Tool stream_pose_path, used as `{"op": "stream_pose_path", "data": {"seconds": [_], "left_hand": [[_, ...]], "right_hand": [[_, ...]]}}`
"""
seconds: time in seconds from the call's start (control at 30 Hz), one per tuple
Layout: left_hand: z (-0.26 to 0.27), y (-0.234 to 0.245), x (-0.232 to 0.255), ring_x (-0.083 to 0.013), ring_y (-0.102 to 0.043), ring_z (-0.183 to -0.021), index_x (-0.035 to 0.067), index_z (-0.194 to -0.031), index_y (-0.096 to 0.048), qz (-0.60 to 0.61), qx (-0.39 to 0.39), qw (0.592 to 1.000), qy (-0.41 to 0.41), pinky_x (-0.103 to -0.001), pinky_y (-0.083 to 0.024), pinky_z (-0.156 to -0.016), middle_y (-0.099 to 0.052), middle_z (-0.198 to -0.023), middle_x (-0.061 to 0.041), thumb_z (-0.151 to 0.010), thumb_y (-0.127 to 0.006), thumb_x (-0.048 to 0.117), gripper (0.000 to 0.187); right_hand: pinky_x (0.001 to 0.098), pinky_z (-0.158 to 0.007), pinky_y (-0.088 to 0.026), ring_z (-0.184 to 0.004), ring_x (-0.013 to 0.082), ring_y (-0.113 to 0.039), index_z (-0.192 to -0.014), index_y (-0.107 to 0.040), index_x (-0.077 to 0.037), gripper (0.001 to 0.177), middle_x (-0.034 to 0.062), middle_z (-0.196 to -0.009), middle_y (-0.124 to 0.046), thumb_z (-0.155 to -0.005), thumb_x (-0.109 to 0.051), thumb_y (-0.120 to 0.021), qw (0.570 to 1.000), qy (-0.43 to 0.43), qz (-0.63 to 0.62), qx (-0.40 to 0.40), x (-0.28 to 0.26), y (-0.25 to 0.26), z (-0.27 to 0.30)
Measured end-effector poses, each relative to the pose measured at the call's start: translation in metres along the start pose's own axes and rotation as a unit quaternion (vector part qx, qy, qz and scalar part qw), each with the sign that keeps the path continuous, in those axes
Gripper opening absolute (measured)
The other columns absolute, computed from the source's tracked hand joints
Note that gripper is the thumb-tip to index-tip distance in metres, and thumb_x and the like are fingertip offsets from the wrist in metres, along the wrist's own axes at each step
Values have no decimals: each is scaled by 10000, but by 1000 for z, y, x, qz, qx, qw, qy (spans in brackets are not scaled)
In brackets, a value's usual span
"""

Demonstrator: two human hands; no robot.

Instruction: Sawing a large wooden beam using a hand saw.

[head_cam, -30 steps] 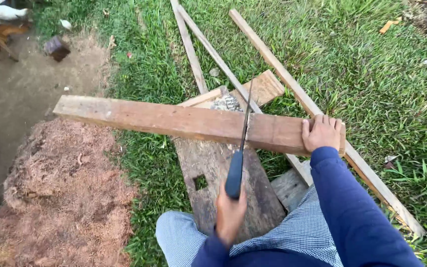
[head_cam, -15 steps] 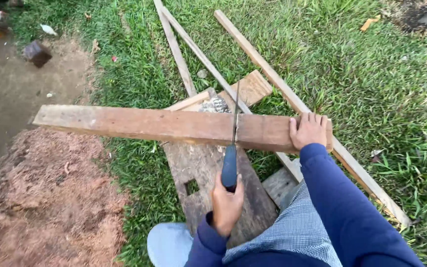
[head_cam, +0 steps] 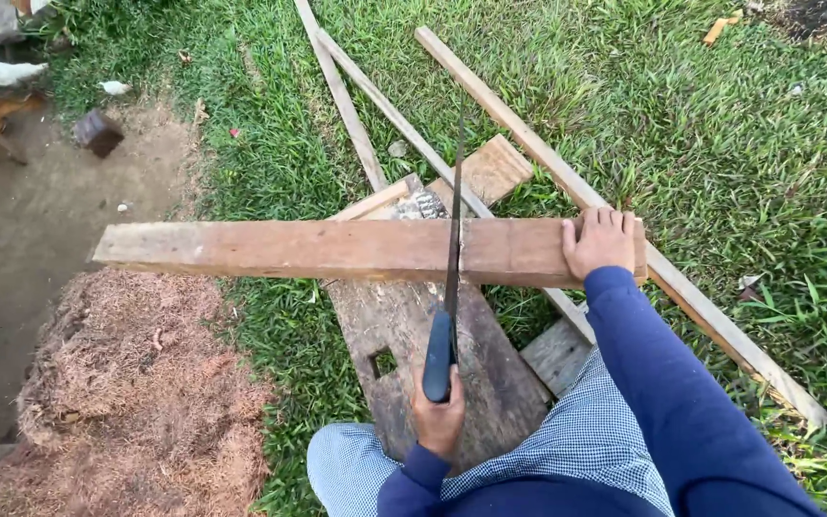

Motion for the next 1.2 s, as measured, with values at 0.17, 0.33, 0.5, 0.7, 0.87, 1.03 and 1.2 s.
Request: {"op": "stream_pose_path", "data": {"seconds": [0.17,0.33,0.5,0.7,0.87,1.03,1.2], "left_hand": [[14,1,-7,-186,-661,-581,43,-977,-621,-32,50,996,-74,-327,-532,-550,-663,-720,-88,-884,-784,129,207],[-3,23,66,-189,-657,-588,42,-1016,-619,-29,-22,999,-2,-336,-528,-544,-665,-705,-95,-911,-755,160,209],[41,70,77,-195,-707,-617,47,-1091,-622,-60,-50,994,78,-352,-550,-550,-716,-730,-133,-906,-753,209,279],[202,141,-151,-197,-756,-642,117,-989,-634,-116,91,985,-88,-328,-591,-659,-779,-800,-99,-714,-862,150,359],[88,85,37,-334,-754,-695,75,-1262,-598,74,-96,980,157,-352,-583,-572,-798,-948,-172,-812,-729,93,468],[-48,-8,67,-381,-760,-749,37,-1179,-583,-4,-70,997,23,-425,-571,-637,-715,-829,-247,-925,-725,222,345],[-33,-3,62,-383,-754,-761,29,-1122,-610,-6,-22,999,-48,-428,-569,-647,-722,-824,-236,-926,-718,183,272]], "right_hand": [[508,-1165,-303,-1167,381,-574,-1101,-668,-1,504,220,-1150,-670,-1067,-474,-496,1000,3,-3,24,-1,7,10],[514,-1150,-309,-1152,392,-575,-1063,-675,-7,482,213,-1122,-676,-1055,-460,-510,1000,-10,-18,6,-5,17,23],[510,-1149,-320,-1133,389,-587,-1055,-675,-3,479,214,-1098,-685,-1070,-458,-525,999,8,-23,23,0,13,21],[514,-1157,-335,-1136,395,-588,-1031,-670,-5,468,211,-1082,-684,-1097,-444,-523,999,19,-30,11,4,11,31],[534,-1144,-325,-1146,391,-588,-1035,-680,-9,481,200,-1086,-678,-1098,-463,-530,997,54,33,47,18,-9,28],[522,-1141,-328,-1146,388,-585,-1049,-682,-16,489,202,-1093,-676,-1116,-471,-518,997,52,27,52,15,-9,9],[511,-1137,-340,-1152,387,-583,-1057,-678,-26,474,200,-1096,-678,-1119,-463,-505,999,24,-3,33,11,-1,14]]}}
Point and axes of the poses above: each hand's wrist, its own z-axis away from the middle knuckle, its own y-axis out of the back of the hand, x = y × z, the point moved 3 cm from there along -z, towards the middle knuckle
